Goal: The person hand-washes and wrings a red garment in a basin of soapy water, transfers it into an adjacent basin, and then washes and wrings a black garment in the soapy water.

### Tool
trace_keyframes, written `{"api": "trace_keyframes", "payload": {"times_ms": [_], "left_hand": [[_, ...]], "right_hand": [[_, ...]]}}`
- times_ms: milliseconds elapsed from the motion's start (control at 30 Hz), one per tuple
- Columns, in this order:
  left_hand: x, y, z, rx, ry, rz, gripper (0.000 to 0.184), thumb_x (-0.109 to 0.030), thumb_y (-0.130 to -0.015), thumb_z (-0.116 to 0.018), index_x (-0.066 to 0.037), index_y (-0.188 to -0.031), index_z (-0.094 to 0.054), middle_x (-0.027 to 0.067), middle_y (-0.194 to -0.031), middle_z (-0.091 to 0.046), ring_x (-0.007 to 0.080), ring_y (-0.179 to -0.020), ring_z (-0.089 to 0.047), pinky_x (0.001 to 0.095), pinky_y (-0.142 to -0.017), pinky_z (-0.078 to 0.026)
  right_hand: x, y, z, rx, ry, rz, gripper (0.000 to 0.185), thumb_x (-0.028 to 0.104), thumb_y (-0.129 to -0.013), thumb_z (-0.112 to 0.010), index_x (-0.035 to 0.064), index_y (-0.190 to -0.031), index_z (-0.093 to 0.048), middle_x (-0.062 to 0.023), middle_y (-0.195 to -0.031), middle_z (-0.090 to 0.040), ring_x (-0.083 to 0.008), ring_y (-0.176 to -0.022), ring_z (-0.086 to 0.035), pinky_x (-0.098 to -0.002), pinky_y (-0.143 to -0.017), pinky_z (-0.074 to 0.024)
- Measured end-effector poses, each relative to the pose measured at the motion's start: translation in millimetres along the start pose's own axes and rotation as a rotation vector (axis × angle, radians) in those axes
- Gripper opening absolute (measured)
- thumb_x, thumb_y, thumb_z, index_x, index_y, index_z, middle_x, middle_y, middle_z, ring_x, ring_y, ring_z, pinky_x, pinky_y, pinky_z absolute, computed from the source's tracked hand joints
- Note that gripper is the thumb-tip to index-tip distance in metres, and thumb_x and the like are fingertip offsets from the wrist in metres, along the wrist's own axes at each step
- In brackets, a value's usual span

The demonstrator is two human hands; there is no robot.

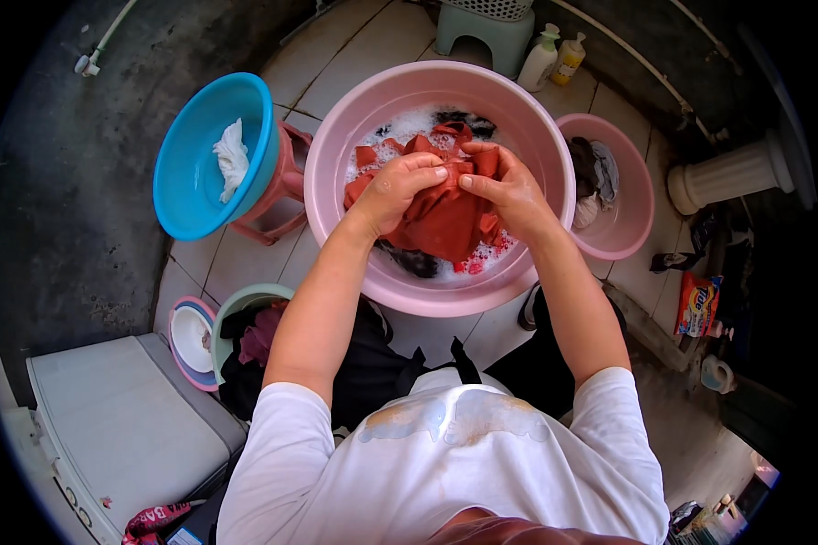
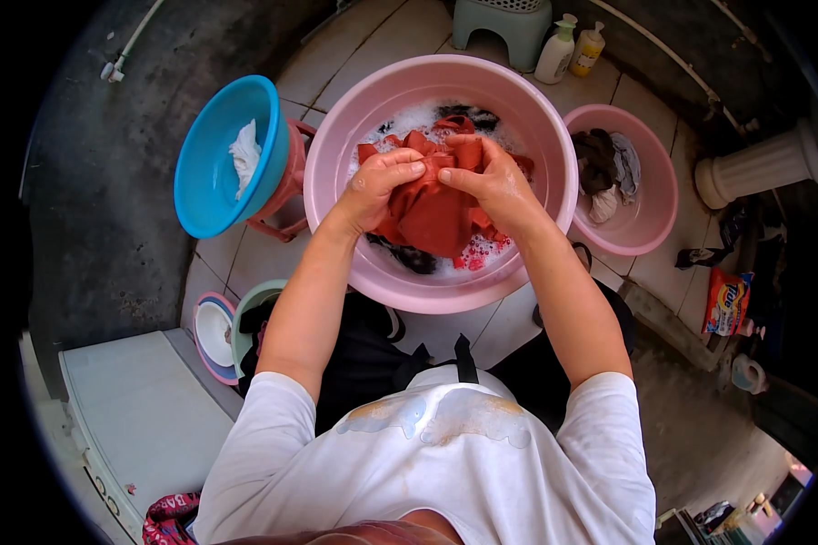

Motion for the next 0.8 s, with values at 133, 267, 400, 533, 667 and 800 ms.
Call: {"api": "trace_keyframes", "payload": {"times_ms": [133, 267, 400, 533, 667, 800], "left_hand": [[-15, 4, 6, -0.014, -0.387, -0.07, 0.012, -0.016, -0.081, -0.057, -0.004, -0.081, -0.057, -0.0015, -0.076, -0.054, 0.0049, -0.07, -0.047, 0.02, -0.062, -0.039], [-20, 5, 16, 0.026, -0.54, -0.155, 0.014, -0.017, -0.077, -0.06, -0.004, -0.076, -0.054, -0.0037, -0.07, -0.048, 0.0051, -0.065, -0.042, 0.0215, -0.057, -0.035], [-30, 10, 28, 0.031, -0.688, -0.224, 0.016, -0.017, -0.075, -0.061, -0.003, -0.075, -0.053, -0.0038, -0.068, -0.048, 0.0062, -0.065, -0.043, 0.0226, -0.057, -0.035], [-42, 18, 39, -0.077, -0.826, -0.295, 0.018, -0.017, -0.073, -0.062, -0.001, -0.078, -0.056, -0.0005, -0.07, -0.051, 0.0094, -0.066, -0.045, 0.0234, -0.062, -0.038], [-55, 23, 54, -0.165, -0.894, -0.353, 0.018, -0.016, -0.075, -0.063, -0.001, -0.083, -0.058, 0.0014, -0.074, -0.055, 0.0095, -0.07, -0.05, 0.0225, -0.066, -0.041], [-56, 24, 53, -0.112, -0.428, -0.244, 0.011, -0.013, -0.08, -0.061, -0.003, -0.083, -0.058, 0.0029, -0.077, -0.06, 0.0067, -0.071, -0.053, 0.0195, -0.067, -0.042]], "right_hand": [[2, 0, 8, -0.034, 0.024, -0.014, 0.034, 0.007, -0.074, -0.066, 0.0029, -0.105, -0.052, -0.0071, -0.097, -0.056, -0.013, -0.088, -0.054, -0.0268, -0.08, -0.0453], [19, 3, 8, -0.01, -0.226, 0.073, 0.031, 0.002, -0.073, -0.065, 0.0022, -0.102, -0.053, -0.0055, -0.092, -0.057, -0.0119, -0.085, -0.055, -0.0266, -0.077, -0.0464], [30, 6, 19, 0.001, -0.292, 0.136, 0.03, 0.0, -0.074, -0.064, 0.0034, -0.102, -0.053, -0.0061, -0.094, -0.058, -0.0134, -0.085, -0.056, -0.0268, -0.078, -0.0469], [37, 7, 38, -0.068, -0.39, 0.151, 0.032, 0.0, -0.074, -0.063, 0.0055, -0.103, -0.052, -0.0066, -0.095, -0.058, -0.0149, -0.087, -0.057, -0.0284, -0.079, -0.0478], [44, 10, 48, -0.133, -0.434, 0.212, 0.031, 0.0, -0.076, -0.061, 0.0051, -0.105, -0.051, -0.0073, -0.096, -0.058, -0.0161, -0.088, -0.057, -0.0293, -0.078, -0.0483], [40, 8, 50, -0.19, -0.499, 0.2, 0.031, 0.001, -0.077, -0.059, 0.0045, -0.106, -0.05, -0.0082, -0.098, -0.057, -0.018, -0.089, -0.057, -0.031, -0.079, -0.0487]]}}
Point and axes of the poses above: each hand's wrist, its own y-axis away from the middle knuckle, its own z-axis out of the back of the hand, x = y × z, the point moved 4 cm from there along -y, towards the middle knuckle
